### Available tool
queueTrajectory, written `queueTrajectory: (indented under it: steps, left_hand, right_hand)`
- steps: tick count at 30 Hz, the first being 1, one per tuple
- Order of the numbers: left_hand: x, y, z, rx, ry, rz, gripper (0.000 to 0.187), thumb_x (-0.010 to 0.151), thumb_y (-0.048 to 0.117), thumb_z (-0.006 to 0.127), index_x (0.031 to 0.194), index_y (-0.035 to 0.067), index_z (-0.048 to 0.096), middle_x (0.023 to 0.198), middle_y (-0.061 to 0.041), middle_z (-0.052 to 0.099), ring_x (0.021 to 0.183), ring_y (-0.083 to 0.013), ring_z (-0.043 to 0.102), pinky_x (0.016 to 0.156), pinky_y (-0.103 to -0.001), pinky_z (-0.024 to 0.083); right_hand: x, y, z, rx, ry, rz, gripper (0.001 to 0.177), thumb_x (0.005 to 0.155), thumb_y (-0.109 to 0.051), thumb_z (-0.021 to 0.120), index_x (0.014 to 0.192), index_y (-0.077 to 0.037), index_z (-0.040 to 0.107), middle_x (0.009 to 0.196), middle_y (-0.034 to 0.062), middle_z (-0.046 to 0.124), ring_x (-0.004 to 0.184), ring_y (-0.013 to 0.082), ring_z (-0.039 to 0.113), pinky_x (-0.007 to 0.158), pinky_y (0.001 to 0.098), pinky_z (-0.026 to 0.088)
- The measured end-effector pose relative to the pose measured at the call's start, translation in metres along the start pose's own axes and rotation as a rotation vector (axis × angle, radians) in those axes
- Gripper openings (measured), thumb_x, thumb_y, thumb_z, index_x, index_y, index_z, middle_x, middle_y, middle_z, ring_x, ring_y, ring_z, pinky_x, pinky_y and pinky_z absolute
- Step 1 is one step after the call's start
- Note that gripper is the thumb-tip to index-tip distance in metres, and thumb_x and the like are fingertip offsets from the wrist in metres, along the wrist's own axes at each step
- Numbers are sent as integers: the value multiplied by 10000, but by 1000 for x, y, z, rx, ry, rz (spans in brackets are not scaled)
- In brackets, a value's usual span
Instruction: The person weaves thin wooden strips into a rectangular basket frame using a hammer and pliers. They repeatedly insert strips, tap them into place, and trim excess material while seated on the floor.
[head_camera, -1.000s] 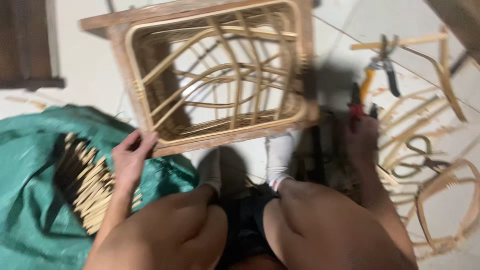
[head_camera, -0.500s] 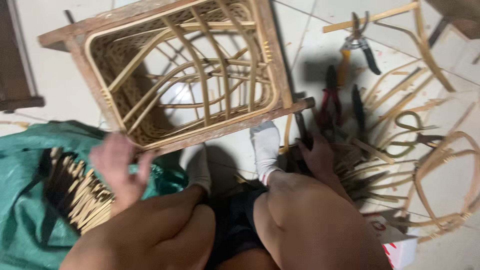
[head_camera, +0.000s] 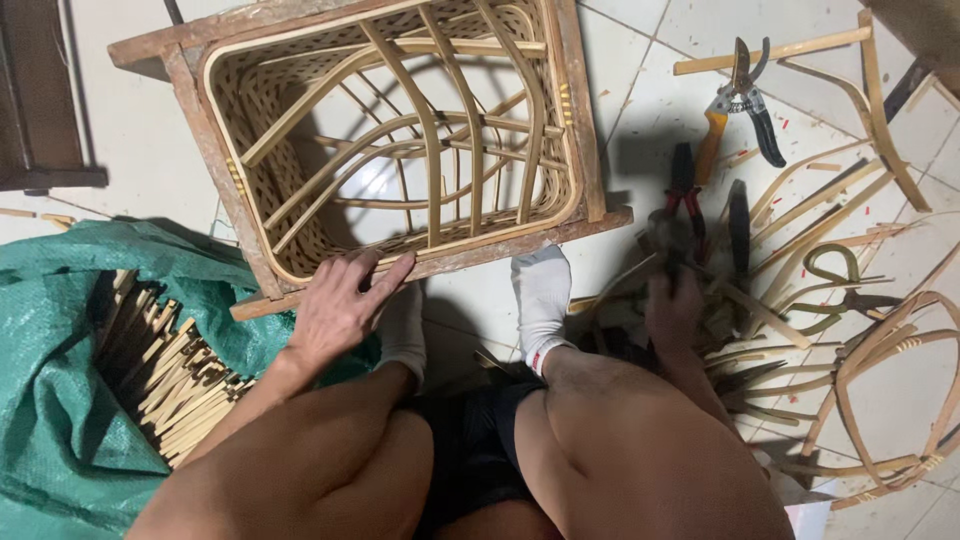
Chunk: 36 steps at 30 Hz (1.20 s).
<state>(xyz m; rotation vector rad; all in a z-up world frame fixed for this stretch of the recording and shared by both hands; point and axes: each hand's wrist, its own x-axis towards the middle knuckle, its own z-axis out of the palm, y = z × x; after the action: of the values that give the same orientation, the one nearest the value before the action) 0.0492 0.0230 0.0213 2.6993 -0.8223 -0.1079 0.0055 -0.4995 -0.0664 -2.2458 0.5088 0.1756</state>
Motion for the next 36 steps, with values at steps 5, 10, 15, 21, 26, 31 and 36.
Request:
queueTrajectory:
  steps: [5,10,15,21,26,31,36]
  left_hand:
    - [8,4,-1,-69,69,-7,673,902,167,695,1538,222,484,1209,-137,594,980,-308,567,886,-436,480]
    - [-3,0,-15,-22,122,-14,597,967,178,710,1527,171,505,1242,-123,601,962,-304,556,858,-435,465]
    - [-21,-4,-22,-30,51,-67,712,878,110,713,1547,180,479,1268,-137,593,978,-307,556,885,-439,468]
    - [-16,-9,-13,109,-84,-66,853,820,-45,659,1605,196,425,1276,-172,597,940,-277,531,906,-421,468]
    - [-25,-7,-11,43,-92,-72,844,813,-22,638,1601,187,419,1161,-149,584,959,-300,534,914,-443,460]
    - [-19,-10,-11,74,7,-58,795,838,66,637,1580,246,414,1175,-120,588,965,-287,532,904,-435,449]
    - [-8,-6,9,71,32,27,770,883,112,667,1591,266,407,1228,-127,595,921,-269,510,845,-400,438]
  right_hand:
    - [-29,-74,-48,6,-112,-49,336,1087,-325,576,1008,-8,649,712,156,618,538,275,578,565,378,480]
    - [-12,-187,-50,-75,-542,-628,302,982,-252,647,1171,-23,595,928,185,700,813,308,724,673,399,570]
    - [8,-265,0,-262,-787,-1034,311,905,-158,682,1145,33,632,999,227,734,792,309,750,617,386,590]
    - [13,-292,49,-193,-735,-1244,413,956,-183,731,1207,136,651,1102,222,716,864,291,740,687,367,625]
    - [5,-286,58,-227,-840,-1200,312,1018,-154,715,1234,62,655,1235,286,697,899,284,729,697,341,632]
    - [16,-261,22,-359,-663,-1311,235,883,-102,708,1104,-32,671,1172,283,726,879,363,759,641,396,589]
    - [8,-218,-36,-241,-461,-357,359,954,-164,682,1283,-23,649,841,152,738,679,294,746,628,399,592]
